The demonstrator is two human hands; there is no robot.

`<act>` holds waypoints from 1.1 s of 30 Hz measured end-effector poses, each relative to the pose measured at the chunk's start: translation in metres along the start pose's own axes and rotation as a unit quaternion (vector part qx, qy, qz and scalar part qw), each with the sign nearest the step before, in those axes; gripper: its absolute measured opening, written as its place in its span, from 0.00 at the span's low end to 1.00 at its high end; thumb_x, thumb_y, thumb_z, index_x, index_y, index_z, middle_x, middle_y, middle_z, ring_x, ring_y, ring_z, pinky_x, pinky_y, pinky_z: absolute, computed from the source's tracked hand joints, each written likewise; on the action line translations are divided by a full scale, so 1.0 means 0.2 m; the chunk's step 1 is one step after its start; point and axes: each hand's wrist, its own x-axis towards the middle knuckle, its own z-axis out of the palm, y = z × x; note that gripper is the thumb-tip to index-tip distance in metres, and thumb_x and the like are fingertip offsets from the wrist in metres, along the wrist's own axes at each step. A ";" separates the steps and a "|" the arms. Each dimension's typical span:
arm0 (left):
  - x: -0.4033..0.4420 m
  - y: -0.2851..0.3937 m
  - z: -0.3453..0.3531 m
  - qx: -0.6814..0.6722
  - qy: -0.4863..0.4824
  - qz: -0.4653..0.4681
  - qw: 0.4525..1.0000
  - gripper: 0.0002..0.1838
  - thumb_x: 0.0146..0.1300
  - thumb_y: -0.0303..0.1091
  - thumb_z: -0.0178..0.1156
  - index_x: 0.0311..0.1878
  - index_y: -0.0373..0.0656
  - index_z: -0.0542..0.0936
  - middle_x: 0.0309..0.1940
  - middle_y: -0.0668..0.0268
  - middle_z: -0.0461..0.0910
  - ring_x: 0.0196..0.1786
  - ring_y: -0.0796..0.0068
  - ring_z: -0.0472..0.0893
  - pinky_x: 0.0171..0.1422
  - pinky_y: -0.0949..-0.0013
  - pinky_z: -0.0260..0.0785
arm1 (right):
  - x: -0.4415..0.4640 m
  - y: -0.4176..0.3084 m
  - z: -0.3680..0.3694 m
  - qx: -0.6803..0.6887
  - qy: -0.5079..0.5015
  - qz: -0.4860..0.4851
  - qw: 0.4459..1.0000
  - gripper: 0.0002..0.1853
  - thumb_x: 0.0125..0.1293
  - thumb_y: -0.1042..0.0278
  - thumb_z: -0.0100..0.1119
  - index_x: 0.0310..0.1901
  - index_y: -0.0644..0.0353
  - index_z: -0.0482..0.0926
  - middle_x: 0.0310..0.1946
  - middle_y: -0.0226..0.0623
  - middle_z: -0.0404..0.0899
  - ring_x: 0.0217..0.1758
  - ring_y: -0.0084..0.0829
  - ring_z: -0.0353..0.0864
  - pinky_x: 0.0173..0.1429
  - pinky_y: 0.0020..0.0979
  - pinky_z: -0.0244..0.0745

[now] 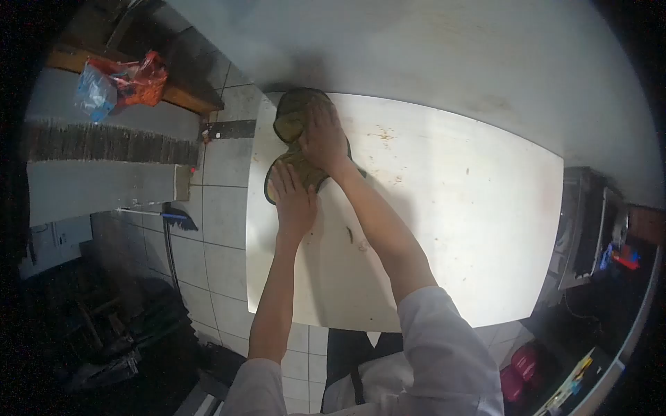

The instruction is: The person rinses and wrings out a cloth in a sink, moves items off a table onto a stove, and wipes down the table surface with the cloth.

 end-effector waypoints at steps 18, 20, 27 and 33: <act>-0.32 0.50 0.06 -0.126 -0.102 0.144 0.976 0.26 0.72 0.37 0.47 0.69 0.33 0.64 0.73 0.48 0.58 0.79 0.48 0.49 0.80 0.41 0.40 | -0.97 0.16 -0.46 -0.026 -0.081 0.221 0.972 0.42 0.58 0.65 0.54 0.71 0.79 0.52 0.74 0.63 0.49 0.80 0.55 0.45 0.81 0.49 0.41; -0.24 0.50 0.07 -0.099 -0.099 0.140 0.980 0.27 0.72 0.37 0.48 0.70 0.33 0.62 0.73 0.48 0.57 0.80 0.49 0.49 0.80 0.42 0.39 | -0.85 0.18 -0.43 0.017 -0.060 0.218 0.974 0.41 0.58 0.67 0.53 0.72 0.76 0.53 0.74 0.62 0.50 0.80 0.53 0.46 0.82 0.48 0.41; 0.10 0.40 0.15 -0.063 -0.091 0.150 0.982 0.31 0.70 0.38 0.51 0.72 0.35 0.60 0.76 0.55 0.54 0.80 0.54 0.47 0.81 0.44 0.38 | -0.49 0.32 -0.35 -0.007 -0.067 0.165 0.984 0.41 0.60 0.64 0.51 0.73 0.73 0.52 0.75 0.56 0.52 0.81 0.46 0.47 0.82 0.43 0.41; 0.40 0.33 0.21 -0.032 -0.004 0.216 0.976 0.28 0.70 0.41 0.49 0.69 0.35 0.66 0.75 0.55 0.58 0.79 0.53 0.51 0.79 0.43 0.42 | -0.27 0.44 -0.26 -0.032 -0.033 0.123 0.991 0.37 0.61 0.61 0.51 0.71 0.72 0.60 0.72 0.56 0.58 0.78 0.48 0.53 0.81 0.42 0.46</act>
